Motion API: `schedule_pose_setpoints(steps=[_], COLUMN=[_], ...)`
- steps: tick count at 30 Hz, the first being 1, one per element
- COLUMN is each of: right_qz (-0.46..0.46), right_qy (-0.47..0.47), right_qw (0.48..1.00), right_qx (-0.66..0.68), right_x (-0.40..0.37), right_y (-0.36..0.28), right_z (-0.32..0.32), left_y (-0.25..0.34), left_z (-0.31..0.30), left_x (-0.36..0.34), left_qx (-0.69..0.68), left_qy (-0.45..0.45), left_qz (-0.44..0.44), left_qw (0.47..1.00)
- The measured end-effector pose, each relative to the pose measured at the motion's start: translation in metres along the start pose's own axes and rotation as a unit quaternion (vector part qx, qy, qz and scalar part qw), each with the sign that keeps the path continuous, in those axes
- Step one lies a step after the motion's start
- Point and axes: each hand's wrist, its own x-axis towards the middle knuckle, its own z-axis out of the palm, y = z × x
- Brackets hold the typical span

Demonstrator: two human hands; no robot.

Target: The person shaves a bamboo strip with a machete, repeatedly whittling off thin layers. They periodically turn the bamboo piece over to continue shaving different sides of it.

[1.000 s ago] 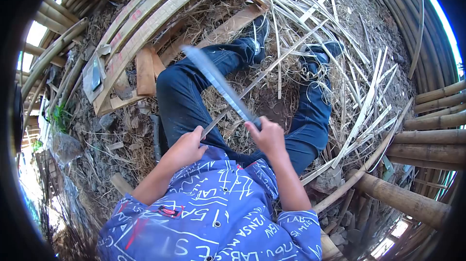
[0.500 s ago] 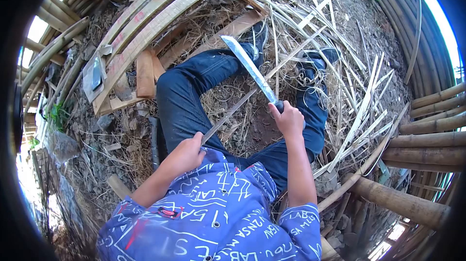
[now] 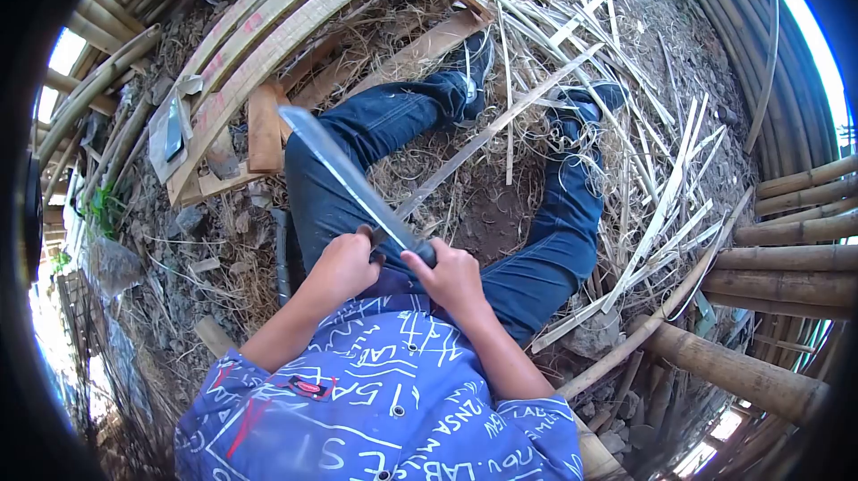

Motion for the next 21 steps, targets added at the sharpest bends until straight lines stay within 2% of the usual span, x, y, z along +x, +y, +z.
schedule_pose_setpoints(steps=[2,6,8,10,13,14,17,21], right_qz=[-0.034,-0.033,0.025,0.078,0.11,0.115,0.1,0.097], right_qy=[0.014,0.035,0.062,0.103,0.151,0.148,0.158,0.178], right_qw=[0.998,0.989,0.992,0.987,0.976,0.978,0.971,0.973], right_qx=[-0.049,-0.142,-0.104,-0.099,-0.115,-0.096,-0.146,-0.107], right_x=[0.0,0.015,0.029,0.047,0.067,0.071,0.077,0.076], right_y=[-0.002,0.011,0.026,0.056,0.088,0.095,0.097,0.087], right_z=[0.007,-0.003,-0.019,-0.032,-0.058,-0.066,-0.07,-0.051], left_y=[0.0,-0.008,-0.008,-0.007,0.0,0.002,0.004,-0.002], left_z=[0.002,0.008,0.008,0.009,0.008,0.006,0.003,-0.003], left_x=[0.0,-0.001,-0.007,-0.01,-0.011,-0.011,-0.009,-0.01], left_qx=[0.002,0.005,0.004,0.0,-0.014,-0.021,-0.026,-0.054], left_qy=[-0.007,0.013,0.024,0.016,0.008,0.005,-0.001,-0.023], left_qz=[-0.018,-0.025,0.013,0.014,0.021,0.028,0.016,-0.006], left_qw=[1.0,1.0,1.0,1.0,1.0,0.999,1.0,0.998])
